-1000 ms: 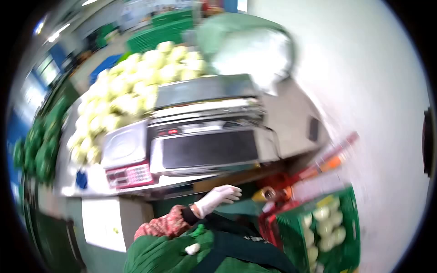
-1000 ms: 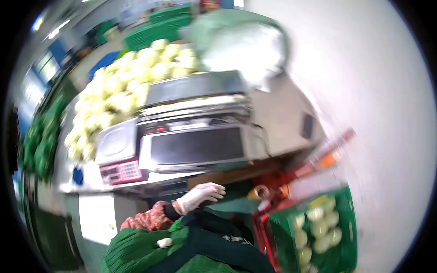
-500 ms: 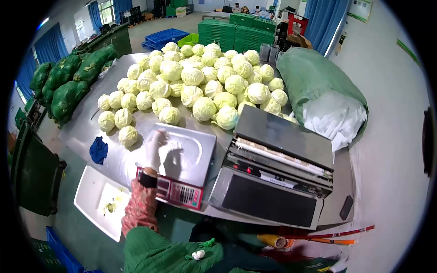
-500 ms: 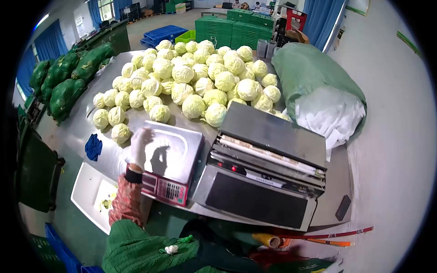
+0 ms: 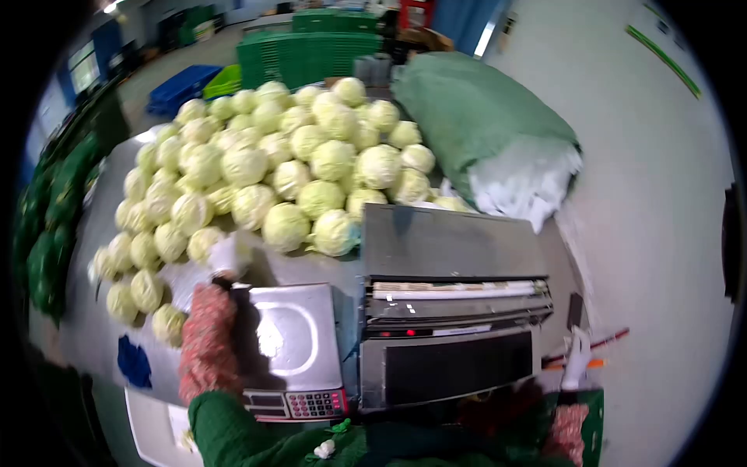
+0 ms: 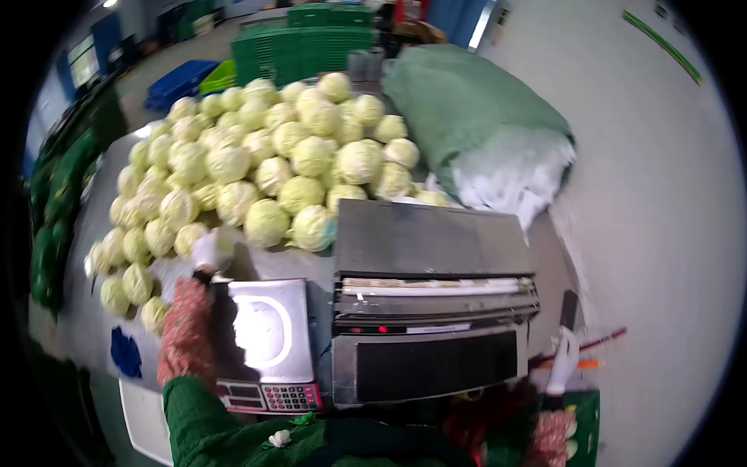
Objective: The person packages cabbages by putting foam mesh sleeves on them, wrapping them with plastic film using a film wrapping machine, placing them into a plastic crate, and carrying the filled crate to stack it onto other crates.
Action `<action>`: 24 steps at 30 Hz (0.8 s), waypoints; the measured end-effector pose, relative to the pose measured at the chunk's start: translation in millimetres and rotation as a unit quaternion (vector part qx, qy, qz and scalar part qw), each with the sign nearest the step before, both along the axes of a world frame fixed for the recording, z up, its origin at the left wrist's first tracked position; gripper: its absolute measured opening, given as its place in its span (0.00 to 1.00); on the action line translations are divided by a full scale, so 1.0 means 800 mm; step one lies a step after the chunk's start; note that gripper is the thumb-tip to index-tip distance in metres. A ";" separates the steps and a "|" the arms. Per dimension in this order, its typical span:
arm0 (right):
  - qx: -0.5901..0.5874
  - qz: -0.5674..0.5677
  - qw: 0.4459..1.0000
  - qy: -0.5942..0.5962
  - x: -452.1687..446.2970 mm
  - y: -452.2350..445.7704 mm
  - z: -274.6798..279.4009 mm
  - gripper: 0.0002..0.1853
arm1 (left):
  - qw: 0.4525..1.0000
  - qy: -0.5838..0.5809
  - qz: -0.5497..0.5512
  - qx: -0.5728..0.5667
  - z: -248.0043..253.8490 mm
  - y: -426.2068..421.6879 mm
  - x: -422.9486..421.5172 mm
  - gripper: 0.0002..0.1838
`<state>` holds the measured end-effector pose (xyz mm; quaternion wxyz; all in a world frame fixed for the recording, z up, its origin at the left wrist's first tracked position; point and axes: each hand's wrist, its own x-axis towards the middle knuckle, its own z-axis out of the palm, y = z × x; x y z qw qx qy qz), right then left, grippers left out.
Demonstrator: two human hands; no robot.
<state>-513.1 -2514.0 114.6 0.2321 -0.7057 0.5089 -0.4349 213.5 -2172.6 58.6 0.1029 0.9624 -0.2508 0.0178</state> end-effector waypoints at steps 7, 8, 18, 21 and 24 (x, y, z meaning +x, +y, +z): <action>0.008 0.082 0.996 -0.044 0.087 -0.082 0.042 0.10 | 0.927 0.004 -0.186 -0.325 0.102 0.042 -0.066 0.39; 0.013 0.096 0.994 -0.043 0.099 -0.099 0.045 0.10 | 0.935 -0.012 -0.201 -0.293 0.112 0.052 -0.094 0.41; 0.236 0.117 0.964 -0.042 0.172 -0.349 -0.021 0.13 | 0.963 -0.169 -0.208 -0.031 0.080 0.105 -0.292 0.45; 0.303 0.094 0.948 -0.036 0.204 -0.388 -0.050 0.18 | 0.970 -0.165 -0.176 -0.018 0.088 0.107 -0.322 0.44; 0.313 0.070 0.947 -0.016 0.229 -0.398 -0.062 0.20 | 0.974 -0.161 -0.156 0.020 0.094 0.101 -0.349 0.42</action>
